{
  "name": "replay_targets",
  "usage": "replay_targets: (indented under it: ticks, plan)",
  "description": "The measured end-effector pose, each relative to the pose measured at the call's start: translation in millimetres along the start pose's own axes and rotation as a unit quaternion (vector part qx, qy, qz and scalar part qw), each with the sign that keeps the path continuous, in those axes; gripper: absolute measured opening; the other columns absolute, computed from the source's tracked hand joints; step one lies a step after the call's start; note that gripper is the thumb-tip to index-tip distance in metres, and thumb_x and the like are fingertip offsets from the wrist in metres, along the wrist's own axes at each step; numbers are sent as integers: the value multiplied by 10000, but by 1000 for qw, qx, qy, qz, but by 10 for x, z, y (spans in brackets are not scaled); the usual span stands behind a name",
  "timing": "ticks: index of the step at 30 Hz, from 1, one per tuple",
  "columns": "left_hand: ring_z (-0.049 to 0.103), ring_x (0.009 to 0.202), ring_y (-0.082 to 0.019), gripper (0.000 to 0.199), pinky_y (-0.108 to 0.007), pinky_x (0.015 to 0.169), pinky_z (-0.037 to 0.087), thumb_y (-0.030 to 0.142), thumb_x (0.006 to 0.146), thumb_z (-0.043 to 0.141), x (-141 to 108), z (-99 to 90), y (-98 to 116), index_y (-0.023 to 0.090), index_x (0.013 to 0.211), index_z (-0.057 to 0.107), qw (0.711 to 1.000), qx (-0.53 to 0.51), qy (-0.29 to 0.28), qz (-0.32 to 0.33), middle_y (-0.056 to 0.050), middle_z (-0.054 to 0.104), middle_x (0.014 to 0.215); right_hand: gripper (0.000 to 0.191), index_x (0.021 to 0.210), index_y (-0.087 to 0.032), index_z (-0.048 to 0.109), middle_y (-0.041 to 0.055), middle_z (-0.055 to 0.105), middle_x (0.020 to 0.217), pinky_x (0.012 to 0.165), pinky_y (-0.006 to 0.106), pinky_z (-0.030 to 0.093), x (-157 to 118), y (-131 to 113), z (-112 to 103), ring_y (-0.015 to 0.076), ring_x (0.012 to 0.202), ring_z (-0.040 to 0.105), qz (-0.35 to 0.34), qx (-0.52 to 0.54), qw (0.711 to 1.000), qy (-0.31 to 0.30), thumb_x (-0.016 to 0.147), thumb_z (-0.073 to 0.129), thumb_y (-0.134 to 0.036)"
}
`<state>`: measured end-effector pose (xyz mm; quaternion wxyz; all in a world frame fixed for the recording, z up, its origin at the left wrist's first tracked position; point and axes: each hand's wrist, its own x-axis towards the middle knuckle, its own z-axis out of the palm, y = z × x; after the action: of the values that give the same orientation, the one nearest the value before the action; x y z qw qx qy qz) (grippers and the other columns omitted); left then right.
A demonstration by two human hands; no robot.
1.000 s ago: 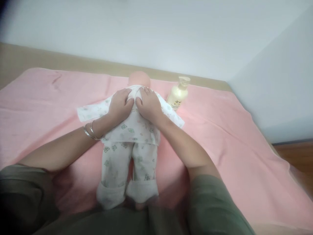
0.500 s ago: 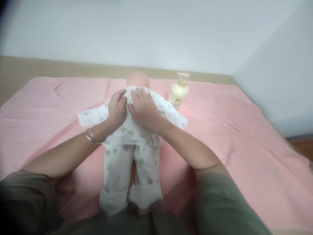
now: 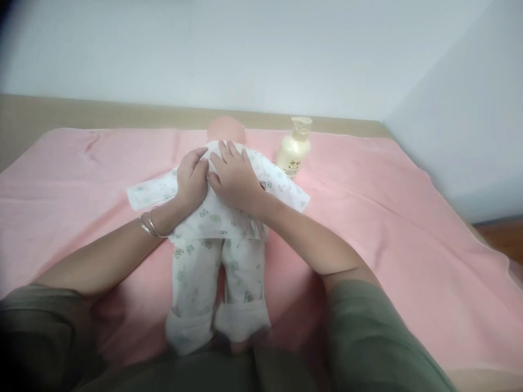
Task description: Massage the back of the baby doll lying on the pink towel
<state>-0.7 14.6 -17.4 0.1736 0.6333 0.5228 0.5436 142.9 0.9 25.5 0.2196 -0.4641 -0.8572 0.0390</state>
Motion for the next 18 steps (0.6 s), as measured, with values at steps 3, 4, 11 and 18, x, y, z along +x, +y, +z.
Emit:
replay_targets:
  ticks: [3, 4, 11, 18]
  plan:
    - [613, 1194, -242, 317, -418, 1118, 465, 272, 914, 439, -1, 1, -3, 201, 1142, 646, 1000, 5, -3, 1, -78, 703, 1204, 502, 1479, -153, 457, 123, 286, 1665, 1280, 626, 203, 16, 36, -61, 316, 1581, 183, -11, 17, 998, 55, 998, 384, -274]
    - [611, 1199, -241, 318, -415, 1120, 464, 272, 914, 439, -1, 1, -3, 203, 1146, 647, 1000, 7, -3, 2, -75, 702, 1208, 503, 1491, -175, 441, 102, 273, 1672, 1289, 615, 187, 20, 50, -74, 301, 1588, 162, -15, 21, 996, 82, 1005, 378, -285]
    - [613, 1192, -236, 316, -408, 1112, 461, 264, 917, 431, -1, 2, 6, 205, 1135, 651, 1000, 15, 0, -1, -73, 706, 1209, 476, 1413, -117, 523, 155, 390, 1610, 1275, 612, 212, -30, 3, 77, 317, 1543, 293, -11, 9, 999, 45, 970, 390, -228]
    - [621, 1167, -242, 304, -417, 1096, 480, 316, 944, 429, -7, 5, -8, 244, 1127, 662, 1000, 6, -5, 11, -56, 709, 1208, 512, 1438, -163, 501, 92, 293, 1669, 1300, 555, 190, -76, -115, -88, 247, 1573, 233, -19, -14, 995, 96, 943, 372, -147]
